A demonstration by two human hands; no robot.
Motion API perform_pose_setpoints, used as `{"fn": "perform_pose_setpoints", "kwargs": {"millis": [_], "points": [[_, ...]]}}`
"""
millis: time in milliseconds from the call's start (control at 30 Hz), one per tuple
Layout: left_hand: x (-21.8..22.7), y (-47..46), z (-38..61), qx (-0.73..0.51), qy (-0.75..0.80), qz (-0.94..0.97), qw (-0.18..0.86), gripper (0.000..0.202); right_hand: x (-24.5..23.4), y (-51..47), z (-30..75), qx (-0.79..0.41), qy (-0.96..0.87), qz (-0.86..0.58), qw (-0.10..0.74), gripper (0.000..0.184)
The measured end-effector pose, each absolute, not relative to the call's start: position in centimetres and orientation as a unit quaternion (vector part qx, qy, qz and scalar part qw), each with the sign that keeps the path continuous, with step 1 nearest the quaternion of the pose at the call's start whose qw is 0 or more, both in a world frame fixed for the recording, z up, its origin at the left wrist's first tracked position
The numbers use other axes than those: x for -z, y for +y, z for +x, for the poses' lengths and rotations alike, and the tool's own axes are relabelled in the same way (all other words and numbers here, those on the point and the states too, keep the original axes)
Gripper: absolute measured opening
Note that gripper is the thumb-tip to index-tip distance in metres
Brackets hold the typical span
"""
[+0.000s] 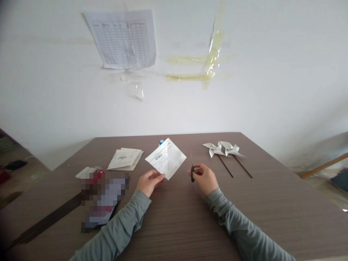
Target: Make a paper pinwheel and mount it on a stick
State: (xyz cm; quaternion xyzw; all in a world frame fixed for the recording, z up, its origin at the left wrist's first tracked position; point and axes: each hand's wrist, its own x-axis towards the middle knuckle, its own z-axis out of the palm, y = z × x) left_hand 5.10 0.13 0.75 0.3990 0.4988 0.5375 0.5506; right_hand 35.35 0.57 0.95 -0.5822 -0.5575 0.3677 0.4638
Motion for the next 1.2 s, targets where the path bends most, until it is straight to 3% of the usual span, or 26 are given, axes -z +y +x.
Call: {"fn": "perform_pose_setpoints", "kwargs": {"millis": [300, 833, 1200], "points": [[-0.6, 0.2, 4.4, -0.555, 0.516, 0.336, 0.56, 0.042, -1.1, -2.9, 32.1, -0.49, -0.6, -0.481, 0.41, 0.068], [-2.6, -1.3, 5.3, -0.61, 0.492, 0.332, 0.524, 0.026, -2.0, -4.6, 30.6, -0.544, -0.624, -0.42, 0.372, 0.077], [-3.0, -0.9, 6.0, -0.583, 0.501, 0.305, 0.563, 0.045, -3.4, -5.4, 29.5, -0.535, -0.641, -0.422, 0.352, 0.067]]}}
